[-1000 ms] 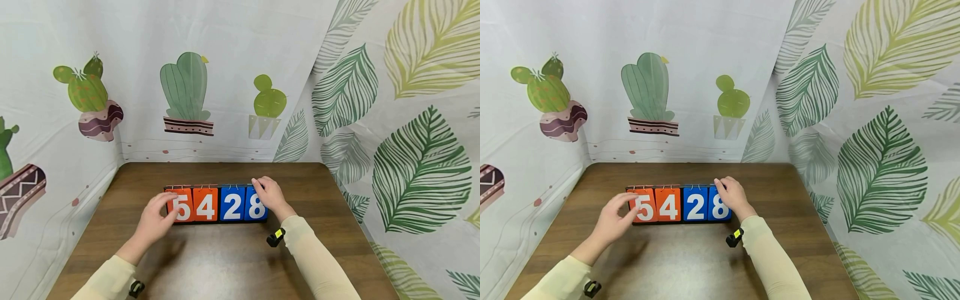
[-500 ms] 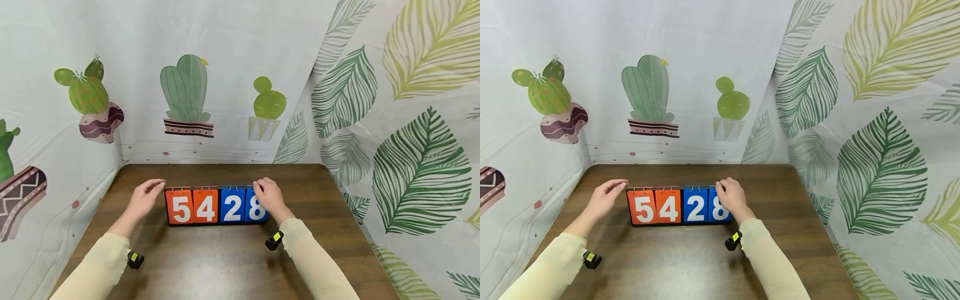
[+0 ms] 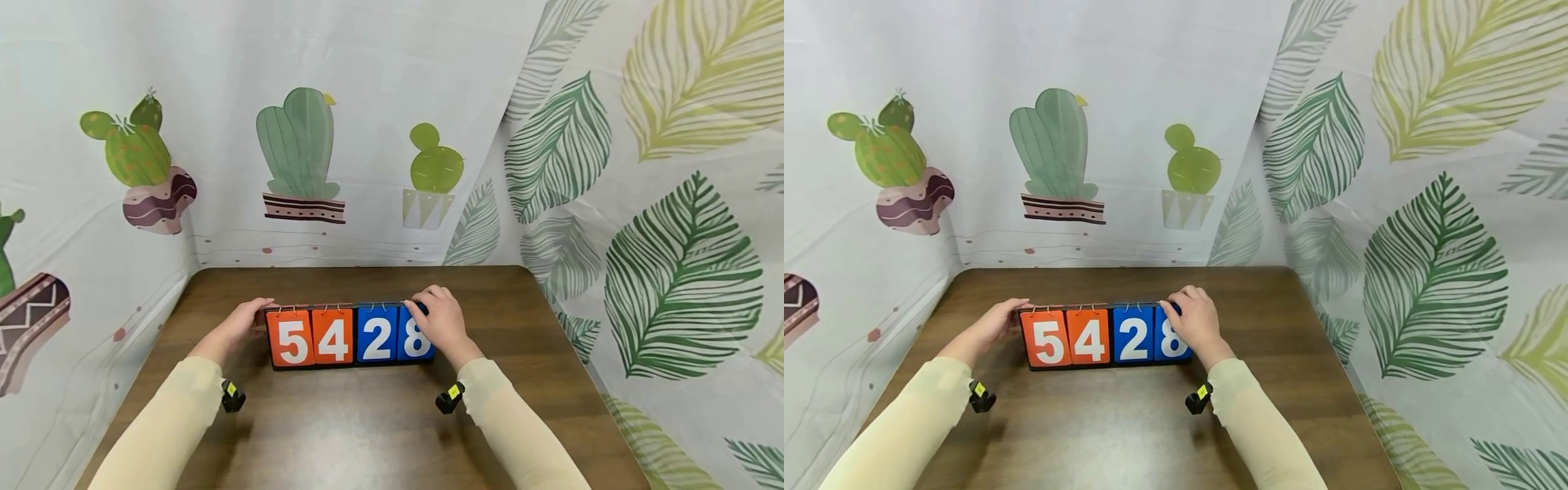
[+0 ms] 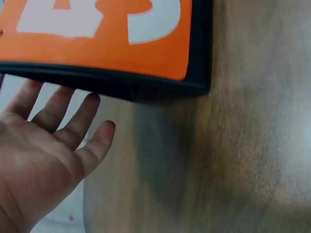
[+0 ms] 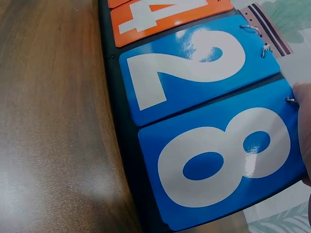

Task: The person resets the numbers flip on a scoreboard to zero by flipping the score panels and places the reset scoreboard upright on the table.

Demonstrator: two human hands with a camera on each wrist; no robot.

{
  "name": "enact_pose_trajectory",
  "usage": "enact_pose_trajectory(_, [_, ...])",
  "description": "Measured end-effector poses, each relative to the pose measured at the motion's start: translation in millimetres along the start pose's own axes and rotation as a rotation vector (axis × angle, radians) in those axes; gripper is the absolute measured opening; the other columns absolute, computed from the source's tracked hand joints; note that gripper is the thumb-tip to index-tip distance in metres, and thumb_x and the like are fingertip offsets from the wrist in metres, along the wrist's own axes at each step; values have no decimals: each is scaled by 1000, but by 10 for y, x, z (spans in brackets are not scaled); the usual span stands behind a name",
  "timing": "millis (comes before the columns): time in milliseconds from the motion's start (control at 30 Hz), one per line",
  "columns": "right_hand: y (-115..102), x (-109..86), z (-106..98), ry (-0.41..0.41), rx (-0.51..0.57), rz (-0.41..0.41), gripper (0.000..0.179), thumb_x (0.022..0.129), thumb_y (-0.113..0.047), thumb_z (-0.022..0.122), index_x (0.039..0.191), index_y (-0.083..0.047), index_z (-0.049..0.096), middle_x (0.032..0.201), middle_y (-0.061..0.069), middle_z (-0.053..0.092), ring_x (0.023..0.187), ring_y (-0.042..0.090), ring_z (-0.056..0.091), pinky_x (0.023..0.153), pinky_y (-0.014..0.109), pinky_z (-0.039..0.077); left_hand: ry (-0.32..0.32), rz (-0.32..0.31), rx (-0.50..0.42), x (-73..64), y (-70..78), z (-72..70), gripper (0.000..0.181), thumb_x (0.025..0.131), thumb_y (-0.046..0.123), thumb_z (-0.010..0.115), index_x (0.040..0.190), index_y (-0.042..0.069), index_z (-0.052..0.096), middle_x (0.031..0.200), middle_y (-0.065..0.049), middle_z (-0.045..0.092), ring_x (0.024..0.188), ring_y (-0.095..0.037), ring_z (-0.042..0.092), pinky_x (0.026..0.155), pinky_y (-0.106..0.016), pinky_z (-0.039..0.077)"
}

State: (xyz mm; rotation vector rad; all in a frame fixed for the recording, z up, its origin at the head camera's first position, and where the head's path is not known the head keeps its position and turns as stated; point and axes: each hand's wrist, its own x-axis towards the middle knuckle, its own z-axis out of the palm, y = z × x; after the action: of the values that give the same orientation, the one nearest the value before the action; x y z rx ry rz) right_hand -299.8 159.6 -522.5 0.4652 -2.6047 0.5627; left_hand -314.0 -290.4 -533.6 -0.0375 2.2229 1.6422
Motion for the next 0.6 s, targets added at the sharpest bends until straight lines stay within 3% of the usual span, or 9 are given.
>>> enact_pose_trajectory(67, [-22, -2, -14, 9, -6, -18, 26, 99, -41, 66, 107, -19, 77, 106, 0, 68, 104, 20, 60, 90, 39, 57, -9, -32, -34, 18, -37, -31, 64, 110, 48, 30, 147, 0, 50, 113, 10, 72, 101, -3, 62, 117, -62, 38])
enact_pose_trajectory(133, [-35, -5, -18, 8, -6, -18, 25, 99, -40, 67, 107, -19, 77, 107, 0, 69, 105, 19, 60, 90, 39, 57, -5, -55, -8, 36, -78, -54, 64, 109, 50, 31, 145, 2, 52, 114, 8, 72, 106, -8, 63, 117, -62, 38])
enact_pose_trajectory(233, [-45, -14, -14, 4, 2, -10, 26, 99, -40, 67, 108, -18, 78, 106, -1, 69, 104, 19, 60, 89, 38, 57, 12, -91, 50, 71, -145, -73, 64, 108, 51, 33, 144, 3, 54, 127, -7, 71, 115, -20, 65, 113, -61, 43])
enact_pose_trajectory(367, [-40, -23, -2, 18, 9, -7, 28, 99, -40, 67, 109, -17, 79, 106, 0, 70, 104, 19, 60, 89, 38, 57, 6, -135, 114, 121, -229, -95, 68, 108, 50, 28, 148, -1, 48, 148, -23, 56, 123, -31, 64, 106, -58, 50])
enact_pose_trajectory(433, [-35, -27, 1, 28, 11, -5, 28, 99, -40, 67, 110, -17, 79, 106, 0, 70, 103, 19, 60, 88, 38, 57, -3, -160, 132, 141, -256, -103, 70, 108, 52, 26, 148, -2, 47, 149, -23, 54, 121, -30, 64, 101, -55, 53])
enact_pose_trajectory(600, [-32, -40, 6, 43, 18, -5, 28, 99, -39, 68, 110, -17, 80, 105, 0, 71, 103, 20, 61, 89, 38, 56, -45, -194, 179, 169, -280, -107, 75, 108, 56, 21, 143, -1, 53, 134, -16, 66, 113, -27, 62, 91, -47, 54])
